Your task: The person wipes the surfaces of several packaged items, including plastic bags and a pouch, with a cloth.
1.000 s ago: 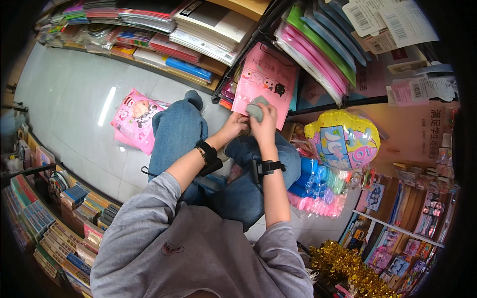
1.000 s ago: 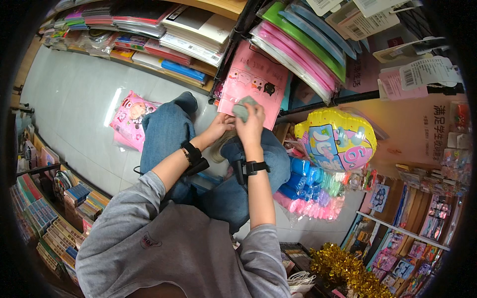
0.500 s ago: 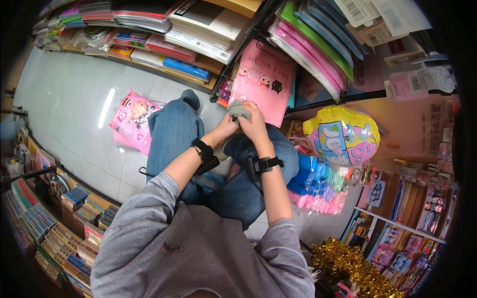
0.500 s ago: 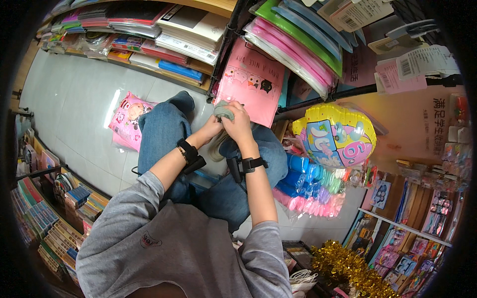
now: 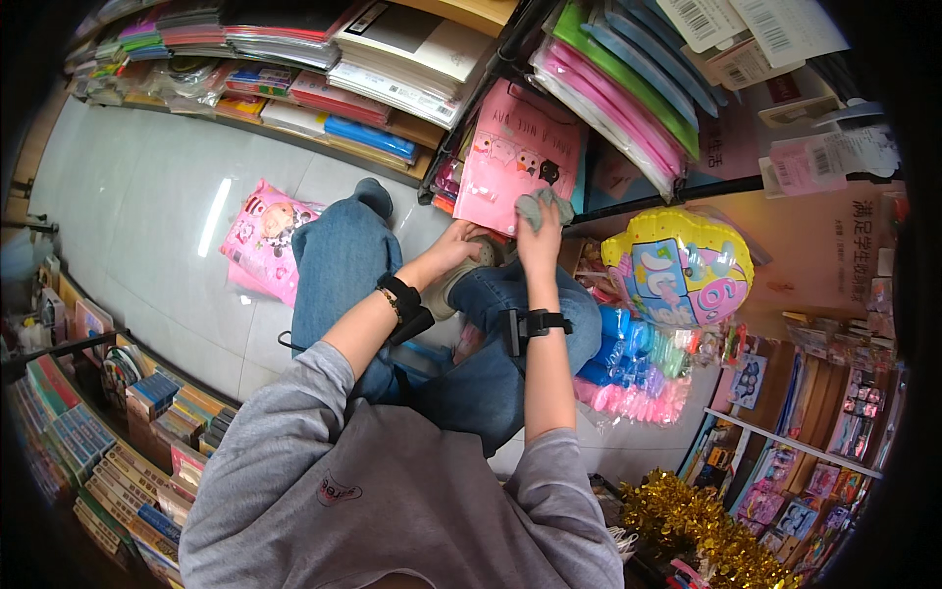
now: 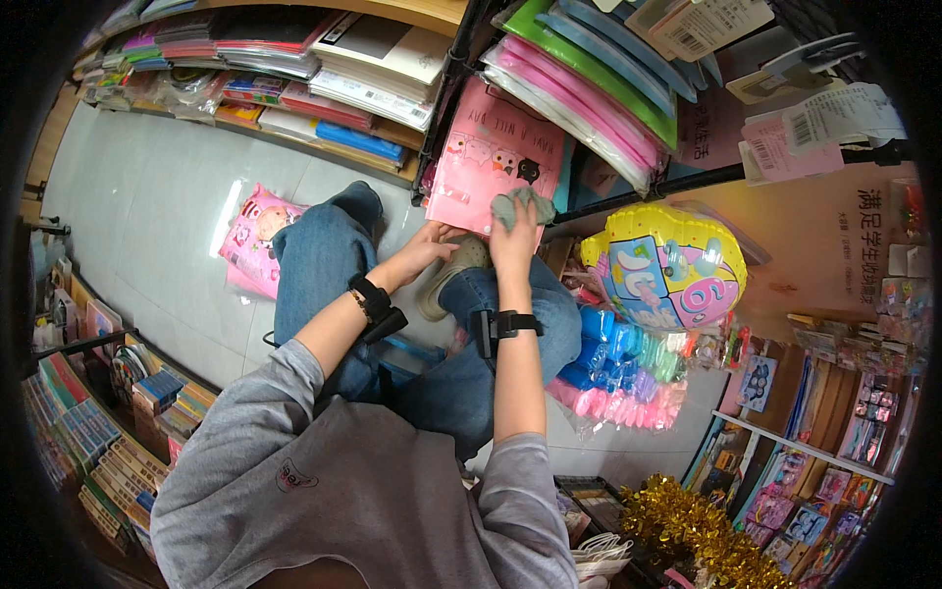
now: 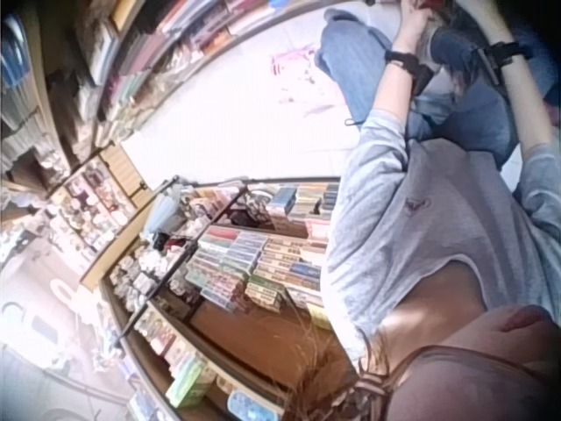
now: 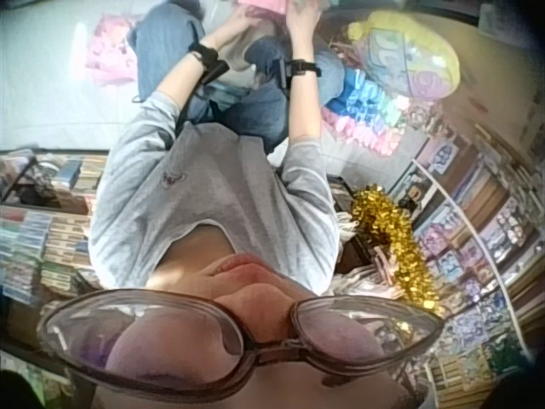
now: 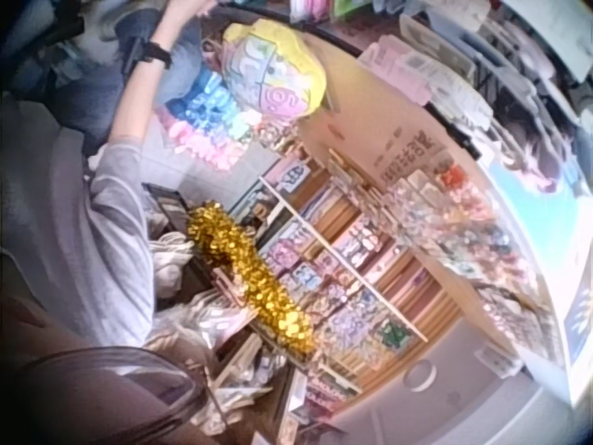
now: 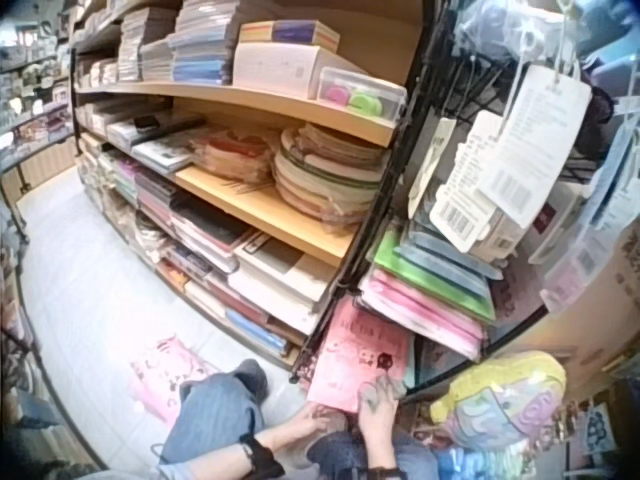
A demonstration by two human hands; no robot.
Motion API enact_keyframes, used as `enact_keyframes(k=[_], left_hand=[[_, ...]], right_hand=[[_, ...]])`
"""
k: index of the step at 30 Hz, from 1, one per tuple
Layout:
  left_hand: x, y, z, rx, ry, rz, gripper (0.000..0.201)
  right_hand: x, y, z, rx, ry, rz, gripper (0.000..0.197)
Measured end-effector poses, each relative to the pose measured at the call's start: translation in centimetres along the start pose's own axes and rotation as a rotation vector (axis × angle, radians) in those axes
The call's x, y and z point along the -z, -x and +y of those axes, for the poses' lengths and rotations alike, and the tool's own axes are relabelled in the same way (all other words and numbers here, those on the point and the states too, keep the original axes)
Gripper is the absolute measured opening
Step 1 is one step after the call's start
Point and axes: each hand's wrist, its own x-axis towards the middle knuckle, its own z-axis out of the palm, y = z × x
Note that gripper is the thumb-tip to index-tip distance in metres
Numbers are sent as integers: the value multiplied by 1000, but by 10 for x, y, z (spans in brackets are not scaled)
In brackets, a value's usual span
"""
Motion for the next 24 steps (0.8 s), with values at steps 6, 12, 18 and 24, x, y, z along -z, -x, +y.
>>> enact_keyframes(k=[6,12,18,24], left_hand=[[2,0,-4,-16,26,34,66],[-1,3,-1,31,-106,61,54],[-9,7,-2,41,85,176,36],[8,5,-10,97,21,95,39]], right_hand=[[9,12,-29,108,-182,-201,37],[5,19,-50,240,-266,-317,37],[-4,18,-69,337,-434,-369,38],[6,15,-62,296,-549,-428,24]])
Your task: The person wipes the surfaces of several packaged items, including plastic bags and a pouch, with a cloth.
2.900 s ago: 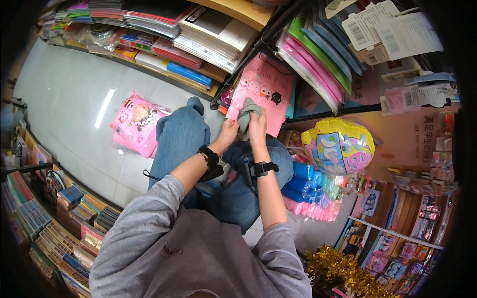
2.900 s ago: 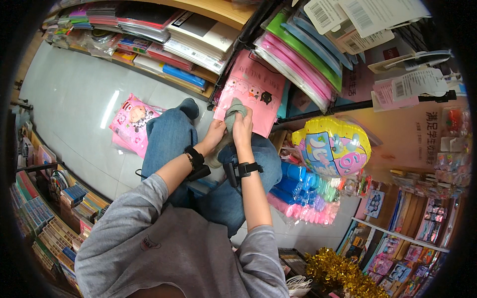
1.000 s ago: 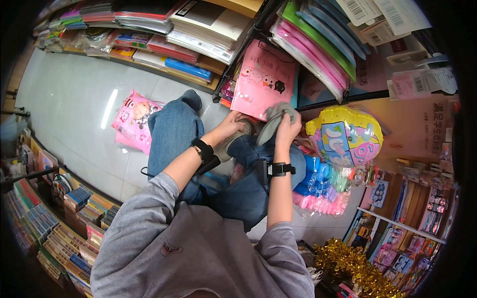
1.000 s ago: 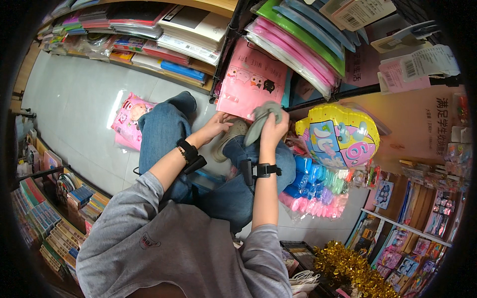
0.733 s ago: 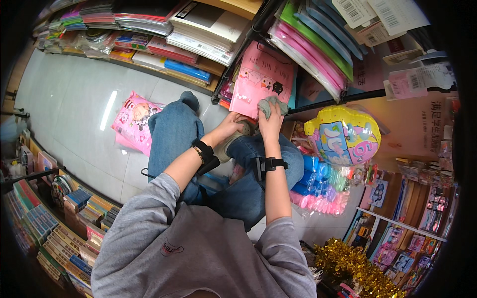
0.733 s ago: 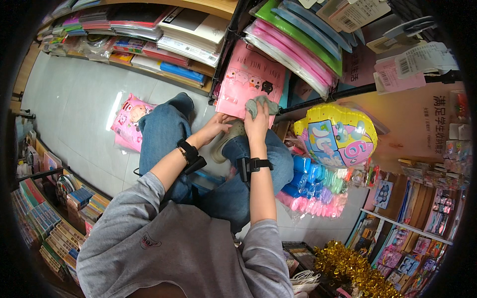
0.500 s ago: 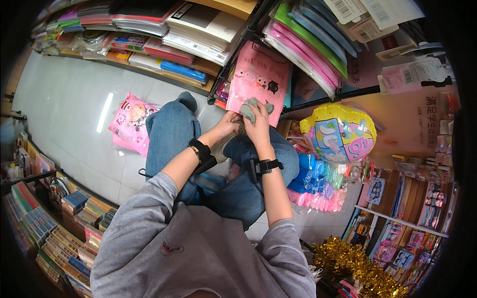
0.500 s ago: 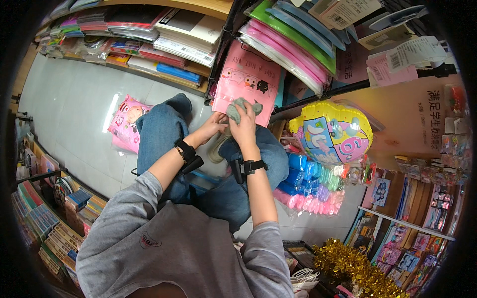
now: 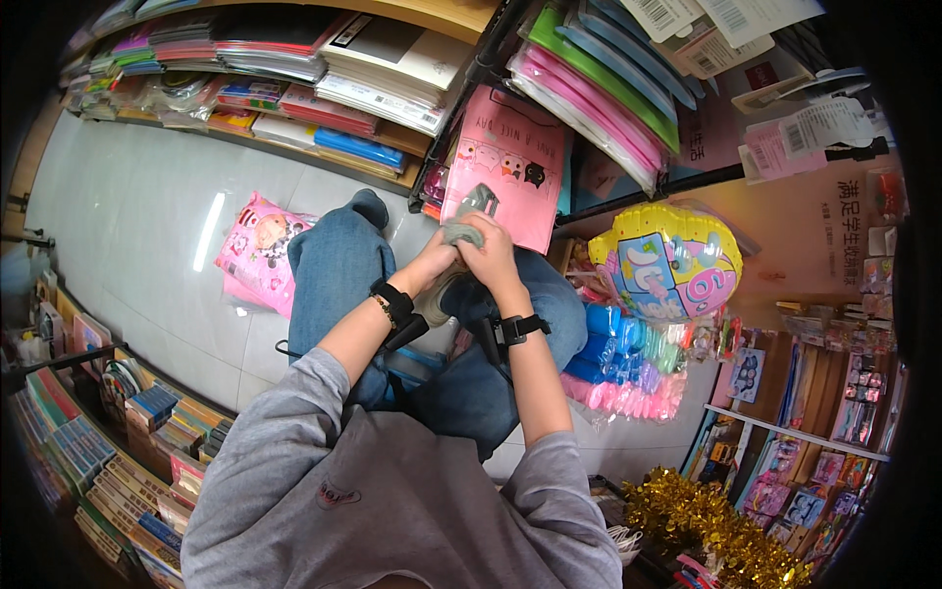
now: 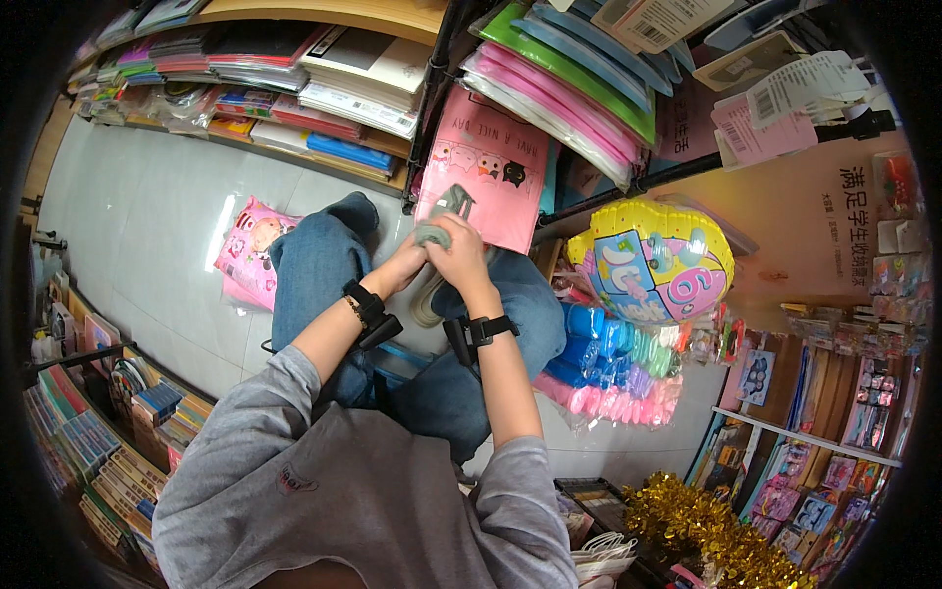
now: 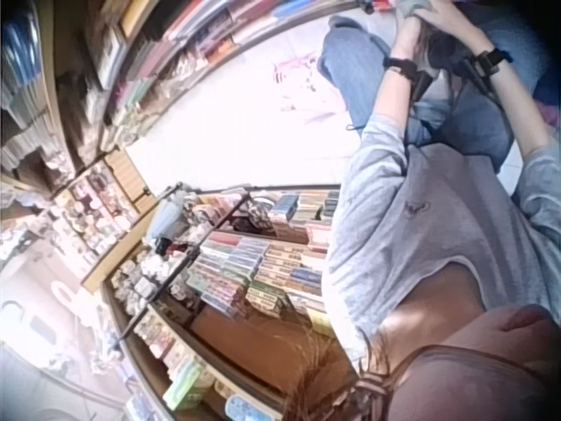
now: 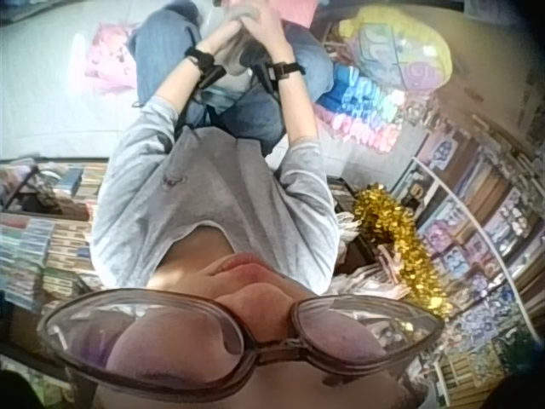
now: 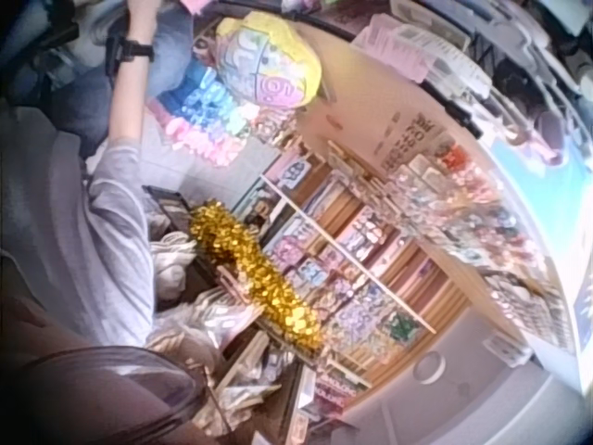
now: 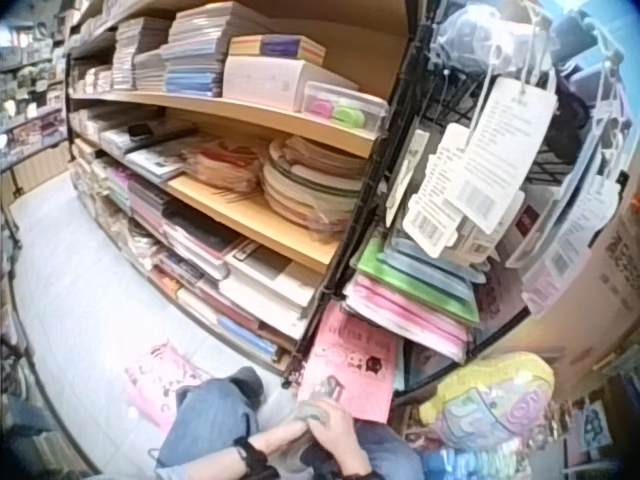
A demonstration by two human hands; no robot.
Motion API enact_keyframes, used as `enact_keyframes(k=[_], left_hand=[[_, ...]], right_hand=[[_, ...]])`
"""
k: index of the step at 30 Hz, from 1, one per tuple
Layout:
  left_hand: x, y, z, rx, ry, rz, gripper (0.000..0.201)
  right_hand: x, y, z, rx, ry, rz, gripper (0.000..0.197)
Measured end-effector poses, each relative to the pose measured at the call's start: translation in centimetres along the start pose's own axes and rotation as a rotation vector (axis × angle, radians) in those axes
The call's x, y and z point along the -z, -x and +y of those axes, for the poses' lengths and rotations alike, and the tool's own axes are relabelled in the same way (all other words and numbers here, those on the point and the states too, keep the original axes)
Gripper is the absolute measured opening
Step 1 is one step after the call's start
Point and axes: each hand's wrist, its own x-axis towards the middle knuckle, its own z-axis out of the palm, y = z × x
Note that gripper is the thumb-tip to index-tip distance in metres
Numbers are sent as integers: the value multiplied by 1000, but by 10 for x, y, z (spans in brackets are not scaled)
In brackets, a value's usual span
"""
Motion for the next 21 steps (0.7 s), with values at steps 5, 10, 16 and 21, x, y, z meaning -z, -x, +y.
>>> enact_keyframes(k=[5,10,16,21], left_hand=[[-11,0,8,-122,83,1,37],[-7,-9,0,-31,104,126,43],[-11,-12,-5,-94,75,223,49],[-6,-15,-8,-104,51,224,50]], right_hand=[[30,12,12,-322,89,560,14],[28,4,26,-89,350,739,36],[7,4,32,-83,551,108,52],[20,12,40,-238,589,246,60]])
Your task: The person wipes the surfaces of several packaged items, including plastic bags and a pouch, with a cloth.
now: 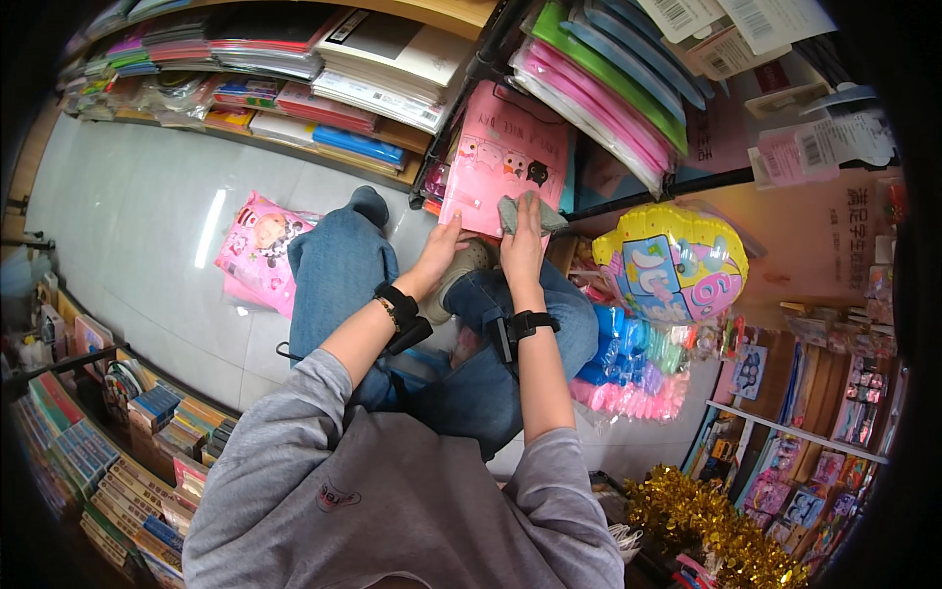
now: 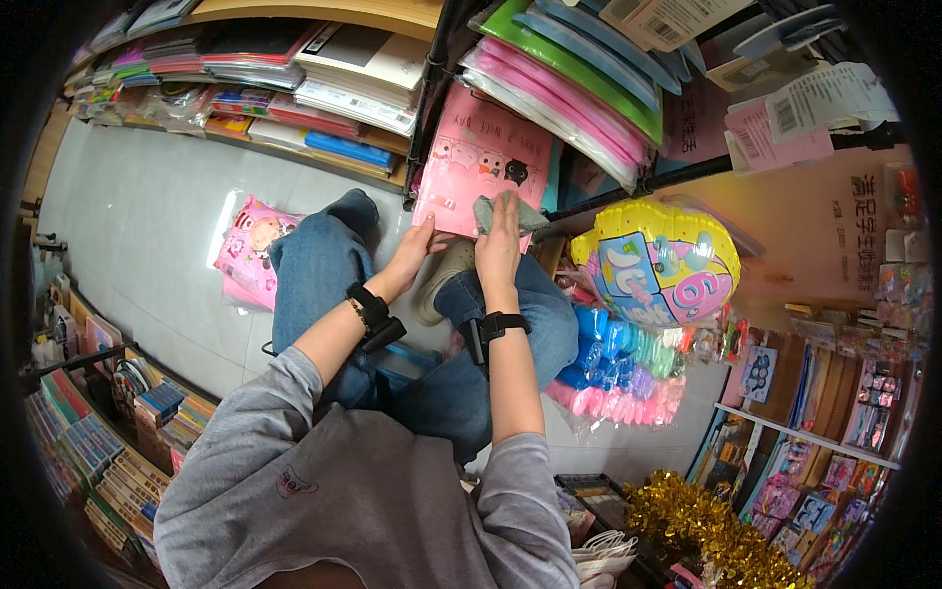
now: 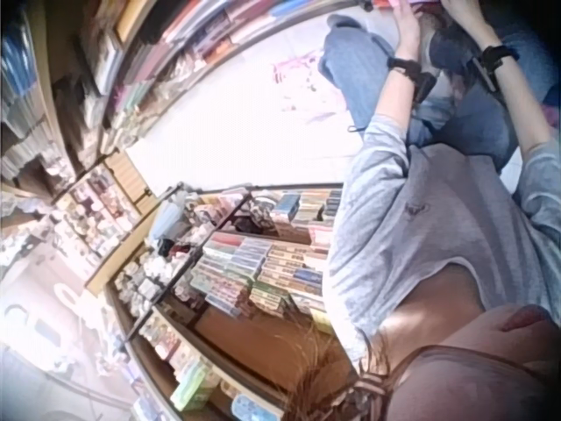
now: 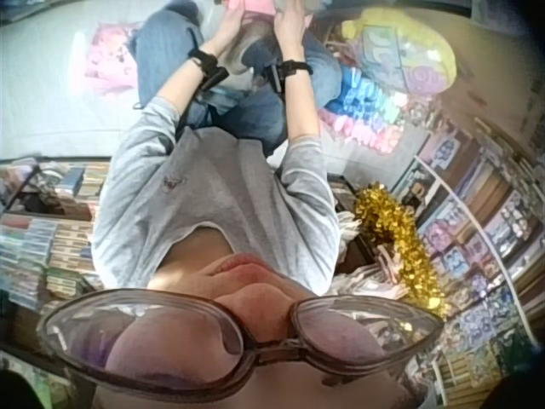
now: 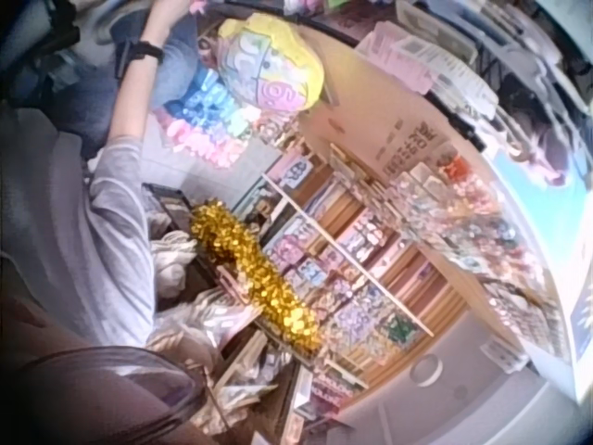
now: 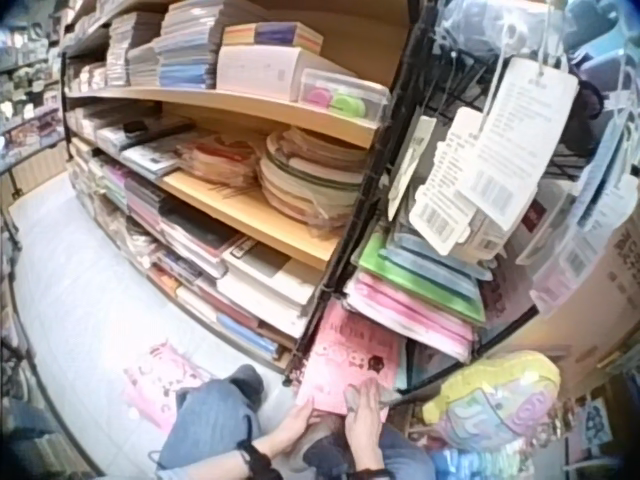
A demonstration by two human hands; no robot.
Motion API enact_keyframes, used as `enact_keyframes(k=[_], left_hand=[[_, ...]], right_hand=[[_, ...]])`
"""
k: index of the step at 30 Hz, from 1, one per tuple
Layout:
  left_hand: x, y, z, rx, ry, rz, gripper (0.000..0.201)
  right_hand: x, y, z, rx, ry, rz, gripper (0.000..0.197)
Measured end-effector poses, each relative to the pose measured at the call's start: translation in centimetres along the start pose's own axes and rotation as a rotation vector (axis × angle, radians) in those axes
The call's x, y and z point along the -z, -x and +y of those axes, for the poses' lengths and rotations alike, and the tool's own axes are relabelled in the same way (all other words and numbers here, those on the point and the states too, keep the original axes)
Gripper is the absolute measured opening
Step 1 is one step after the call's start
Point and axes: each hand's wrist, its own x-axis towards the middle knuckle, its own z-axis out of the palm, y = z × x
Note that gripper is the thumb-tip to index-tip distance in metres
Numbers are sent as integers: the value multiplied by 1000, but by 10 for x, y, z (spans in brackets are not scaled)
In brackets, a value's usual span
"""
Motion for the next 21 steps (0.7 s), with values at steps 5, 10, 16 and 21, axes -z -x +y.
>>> enact_keyframes(k=[5,10,16,21], left_hand=[[-2,1,1,11,17,-1,49],[3,1,1,27,61,22,46],[0,3,7,50,48,-23,48],[5,1,9,57,54,18,45]], right_hand=[[0,9,23,-167,111,42,60],[-1,14,44,-630,-234,-4,40],[1,21,79,-1178,-1161,184,30],[31,17,37,-1123,-1307,193,42]])
